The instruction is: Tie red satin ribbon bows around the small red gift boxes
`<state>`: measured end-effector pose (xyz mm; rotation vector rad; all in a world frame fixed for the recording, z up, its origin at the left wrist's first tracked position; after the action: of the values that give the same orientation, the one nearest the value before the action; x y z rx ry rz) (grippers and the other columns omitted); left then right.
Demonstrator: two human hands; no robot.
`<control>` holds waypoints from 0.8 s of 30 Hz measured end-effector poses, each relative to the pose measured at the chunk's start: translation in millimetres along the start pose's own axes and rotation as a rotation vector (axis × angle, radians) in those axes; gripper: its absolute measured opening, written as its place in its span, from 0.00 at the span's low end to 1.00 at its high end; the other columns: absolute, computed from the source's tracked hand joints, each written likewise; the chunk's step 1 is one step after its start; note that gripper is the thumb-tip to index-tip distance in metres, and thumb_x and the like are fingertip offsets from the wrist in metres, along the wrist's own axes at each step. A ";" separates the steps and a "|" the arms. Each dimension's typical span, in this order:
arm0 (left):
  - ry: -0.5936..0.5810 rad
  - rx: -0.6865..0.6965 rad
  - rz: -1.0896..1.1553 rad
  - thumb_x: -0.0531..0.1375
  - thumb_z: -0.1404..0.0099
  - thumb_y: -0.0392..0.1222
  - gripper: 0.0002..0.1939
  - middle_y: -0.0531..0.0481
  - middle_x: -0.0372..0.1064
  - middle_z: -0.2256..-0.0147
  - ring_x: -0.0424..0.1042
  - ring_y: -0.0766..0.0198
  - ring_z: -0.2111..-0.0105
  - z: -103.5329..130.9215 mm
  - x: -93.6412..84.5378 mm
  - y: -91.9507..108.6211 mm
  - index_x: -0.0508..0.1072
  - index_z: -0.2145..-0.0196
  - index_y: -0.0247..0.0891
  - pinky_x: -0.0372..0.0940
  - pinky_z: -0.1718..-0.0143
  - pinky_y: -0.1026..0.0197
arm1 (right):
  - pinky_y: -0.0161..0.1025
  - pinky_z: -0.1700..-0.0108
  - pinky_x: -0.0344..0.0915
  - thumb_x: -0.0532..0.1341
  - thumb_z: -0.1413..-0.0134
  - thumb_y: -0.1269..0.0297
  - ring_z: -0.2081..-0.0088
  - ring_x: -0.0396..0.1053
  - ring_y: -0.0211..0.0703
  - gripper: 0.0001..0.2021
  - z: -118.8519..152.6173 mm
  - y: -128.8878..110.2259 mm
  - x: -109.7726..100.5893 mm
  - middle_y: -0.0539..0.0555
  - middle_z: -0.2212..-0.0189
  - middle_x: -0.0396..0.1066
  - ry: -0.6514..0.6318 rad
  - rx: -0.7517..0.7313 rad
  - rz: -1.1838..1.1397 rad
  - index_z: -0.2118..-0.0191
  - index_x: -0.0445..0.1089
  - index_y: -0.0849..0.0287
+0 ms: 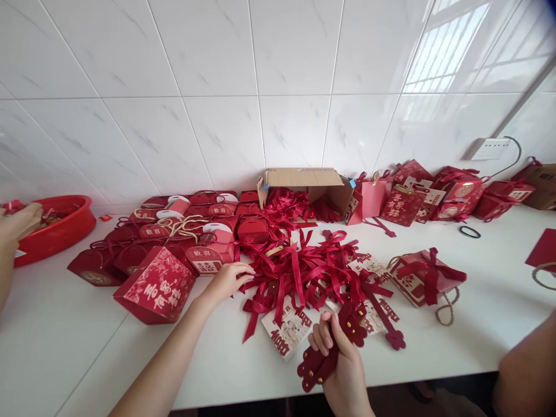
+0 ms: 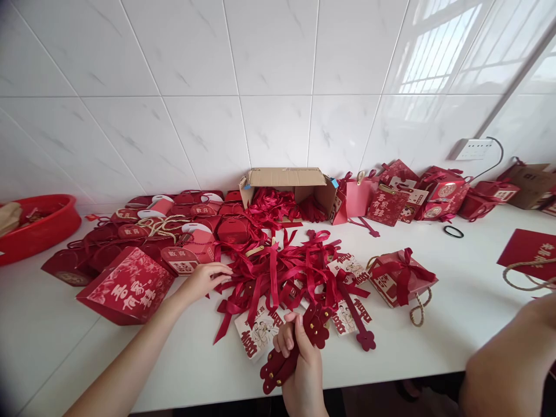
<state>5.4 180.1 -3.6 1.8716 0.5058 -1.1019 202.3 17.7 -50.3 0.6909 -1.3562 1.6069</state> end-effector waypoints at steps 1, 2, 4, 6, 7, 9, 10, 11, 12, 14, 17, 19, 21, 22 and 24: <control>0.017 -0.009 0.010 0.55 0.38 0.44 0.11 0.49 0.77 0.64 0.76 0.61 0.64 -0.1 -5.4 -1.9 0.77 0.65 0.40 0.70 0.60 0.61 | 0.30 0.76 0.52 0.59 0.42 0.55 0.80 0.43 0.30 0.13 0.3 -1.1 0.0 0.43 0.82 0.48 0.000 0.002 -0.008 0.69 0.70 0.60; 0.034 -0.019 0.015 0.55 0.37 0.46 0.12 0.49 0.77 0.65 0.76 0.61 0.65 0.4 -10.9 -2.8 0.77 0.65 0.39 0.70 0.62 0.61 | 0.30 0.76 0.52 0.59 0.43 0.56 0.80 0.43 0.30 0.13 0.4 -2.3 -0.1 0.43 0.82 0.47 0.003 0.004 -0.016 0.69 0.70 0.60; 0.059 -0.026 0.011 0.55 0.37 0.48 0.14 0.48 0.77 0.65 0.76 0.61 0.67 2.4 -22.3 0.1 0.76 0.64 0.38 0.70 0.64 0.61 | 0.30 0.76 0.52 0.60 0.43 0.55 0.80 0.42 0.30 0.13 0.5 -4.3 -0.1 0.43 0.82 0.46 0.008 0.008 -0.032 0.70 0.70 0.60; 0.076 -0.018 -0.003 0.55 0.36 0.48 0.13 0.48 0.76 0.65 0.75 0.61 0.66 5.0 -35.6 9.8 0.76 0.65 0.39 0.68 0.62 0.61 | 0.30 0.76 0.52 0.60 0.44 0.55 0.80 0.41 0.30 0.12 0.2 -6.6 0.5 0.43 0.82 0.46 0.004 0.010 -0.042 0.70 0.69 0.60; 0.084 -0.010 -0.014 0.54 0.36 0.48 0.13 0.48 0.76 0.65 0.74 0.61 0.65 6.4 -43.7 17.0 0.75 0.65 0.39 0.67 0.61 0.61 | 0.30 0.76 0.52 0.61 0.45 0.56 0.80 0.40 0.30 0.12 -0.1 -8.1 0.9 0.42 0.82 0.45 0.000 0.009 -0.044 0.71 0.69 0.60; 0.103 0.015 -0.054 0.53 0.35 0.47 0.13 0.48 0.74 0.65 0.73 0.61 0.64 9.6 -63.4 35.6 0.74 0.65 0.40 0.65 0.60 0.61 | 0.29 0.77 0.52 0.61 0.45 0.56 0.80 0.40 0.29 0.12 -1.1 -11.6 1.9 0.42 0.82 0.44 -0.013 0.012 -0.038 0.71 0.69 0.60; 0.110 0.027 -0.082 0.52 0.35 0.47 0.13 0.49 0.74 0.65 0.72 0.61 0.65 11.4 -74.3 46.5 0.73 0.65 0.40 0.65 0.60 0.61 | 0.29 0.77 0.51 0.61 0.45 0.56 0.80 0.39 0.29 0.12 -2.0 -13.9 2.7 0.42 0.82 0.44 -0.022 0.013 -0.028 0.71 0.69 0.60; 0.109 0.036 -0.114 0.52 0.34 0.47 0.13 0.49 0.73 0.66 0.72 0.61 0.65 13.2 -85.0 57.9 0.73 0.65 0.40 0.64 0.60 0.61 | 0.29 0.78 0.50 0.61 0.45 0.56 0.80 0.39 0.29 0.12 -3.2 -16.3 3.8 0.42 0.83 0.43 -0.032 0.017 -0.013 0.71 0.69 0.60; 0.091 0.036 -0.138 0.52 0.34 0.47 0.12 0.50 0.73 0.66 0.71 0.61 0.66 15.0 -94.2 69.2 0.73 0.65 0.40 0.64 0.61 0.62 | 0.29 0.78 0.50 0.61 0.45 0.56 0.80 0.39 0.29 0.12 -4.7 -18.6 5.5 0.42 0.83 0.43 -0.044 0.022 0.010 0.71 0.69 0.60; 0.006 0.009 -0.152 0.52 0.35 0.47 0.12 0.51 0.73 0.67 0.71 0.62 0.67 18.3 -105.8 90.9 0.73 0.67 0.41 0.63 0.64 0.64 | 0.29 0.78 0.49 0.61 0.45 0.56 0.81 0.40 0.29 0.12 -8.0 -22.2 10.8 0.42 0.83 0.44 -0.075 0.040 0.081 0.71 0.69 0.60; -0.223 0.023 -0.079 0.54 0.35 0.45 0.11 0.54 0.73 0.68 0.71 0.64 0.67 24.8 -98.1 130.6 0.75 0.69 0.43 0.62 0.66 0.66 | 0.30 0.78 0.48 0.62 0.46 0.54 0.80 0.43 0.29 0.14 -10.9 -25.1 24.7 0.42 0.83 0.45 -0.153 0.035 0.277 0.71 0.70 0.61; -0.377 0.090 -0.007 0.55 0.35 0.42 0.10 0.54 0.73 0.69 0.71 0.64 0.67 31.0 -79.8 161.5 0.75 0.70 0.43 0.62 0.65 0.66 | 0.30 0.77 0.49 0.65 0.52 0.51 0.79 0.45 0.30 0.16 -8.3 -21.1 40.7 0.42 0.82 0.47 -0.273 0.028 0.463 0.67 0.72 0.61; -0.462 0.143 0.053 0.55 0.35 0.39 0.10 0.53 0.73 0.69 0.70 0.64 0.67 36.3 -60.4 186.4 0.75 0.71 0.41 0.61 0.65 0.66 | 0.32 0.73 0.55 0.71 0.63 0.52 0.77 0.51 0.32 0.23 0.2 -9.6 59.1 0.44 0.79 0.54 -0.453 0.040 0.639 0.60 0.72 0.59; -0.486 0.154 0.078 0.55 0.35 0.38 0.10 0.53 0.72 0.70 0.70 0.64 0.68 38.1 -50.9 194.6 0.74 0.71 0.41 0.61 0.66 0.66 | 0.34 0.68 0.58 0.74 0.68 0.54 0.74 0.55 0.34 0.27 6.3 -2.4 67.0 0.46 0.76 0.58 -0.553 0.049 0.712 0.58 0.72 0.58; -0.514 0.167 0.125 0.56 0.36 0.38 0.09 0.52 0.71 0.70 0.70 0.65 0.69 39.1 -34.2 202.5 0.74 0.72 0.40 0.62 0.67 0.67 | 0.38 0.60 0.61 0.73 0.67 0.55 0.67 0.61 0.39 0.25 17.9 10.5 75.1 0.50 0.69 0.64 -0.699 0.059 0.822 0.59 0.72 0.57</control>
<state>109.6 42.8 114.6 1.6412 0.0025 -1.5086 157.4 21.2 13.4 0.8288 -2.3202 2.1384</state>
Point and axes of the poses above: each hand's wrist, its own z-axis away from the middle knuckle, its own x-axis out of the palm, y = z × x, the point moved 9 cm from there along -z, towards the middle knuckle
